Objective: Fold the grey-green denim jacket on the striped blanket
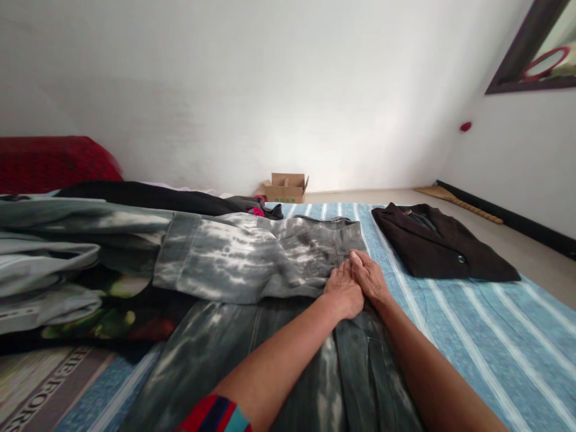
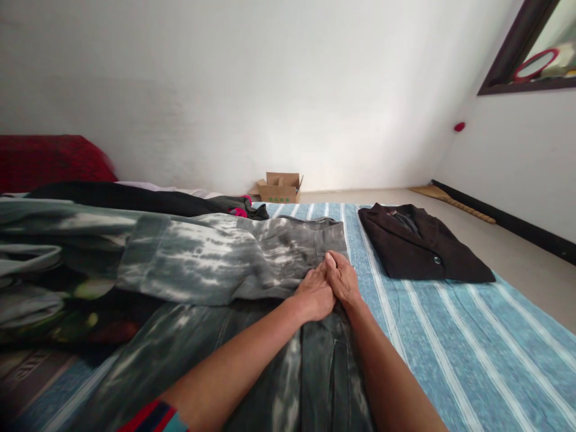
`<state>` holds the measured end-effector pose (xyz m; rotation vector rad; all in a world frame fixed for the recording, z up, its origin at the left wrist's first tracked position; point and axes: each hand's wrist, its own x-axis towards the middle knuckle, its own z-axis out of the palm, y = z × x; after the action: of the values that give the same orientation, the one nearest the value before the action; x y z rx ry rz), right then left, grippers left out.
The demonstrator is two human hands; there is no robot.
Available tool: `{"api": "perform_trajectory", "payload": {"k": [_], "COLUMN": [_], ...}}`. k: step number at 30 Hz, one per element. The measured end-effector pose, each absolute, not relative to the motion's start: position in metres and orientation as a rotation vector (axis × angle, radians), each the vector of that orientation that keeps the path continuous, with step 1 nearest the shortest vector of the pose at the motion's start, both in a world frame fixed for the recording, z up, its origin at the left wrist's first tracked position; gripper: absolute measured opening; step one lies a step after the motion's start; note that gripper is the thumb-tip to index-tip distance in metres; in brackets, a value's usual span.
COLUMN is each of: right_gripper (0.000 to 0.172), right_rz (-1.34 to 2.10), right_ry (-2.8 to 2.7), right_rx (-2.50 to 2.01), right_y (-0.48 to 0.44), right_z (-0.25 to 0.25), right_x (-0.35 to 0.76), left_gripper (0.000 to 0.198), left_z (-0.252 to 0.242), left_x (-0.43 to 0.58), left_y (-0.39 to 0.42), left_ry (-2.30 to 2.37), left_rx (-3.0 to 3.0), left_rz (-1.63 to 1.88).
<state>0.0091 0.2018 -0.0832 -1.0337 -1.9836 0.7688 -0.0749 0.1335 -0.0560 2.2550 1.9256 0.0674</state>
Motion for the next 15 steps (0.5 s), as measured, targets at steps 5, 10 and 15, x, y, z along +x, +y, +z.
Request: {"api": "perform_trajectory", "payload": {"k": [5,10,15], "right_gripper": [0.043,0.034,0.034], "right_rz": [0.586,0.425,0.310], "right_ry": [-2.151,-2.300,-2.369], "right_rx": [-1.055,-1.102,-1.133], "right_y": [0.203,0.202,0.198], "right_z": [-0.093,-0.093,-0.089], "right_x": [0.001,-0.002,-0.003], "left_gripper": [0.047,0.039,0.033], "left_z": [-0.036,-0.025,-0.030], "left_x": [-0.095,-0.126,-0.141], "left_y": [0.078,0.045,0.047], "left_ry": [1.880,2.036,2.155], "left_rx": [2.310,2.363,2.375], "left_rz": [0.070,0.149,0.187]}}
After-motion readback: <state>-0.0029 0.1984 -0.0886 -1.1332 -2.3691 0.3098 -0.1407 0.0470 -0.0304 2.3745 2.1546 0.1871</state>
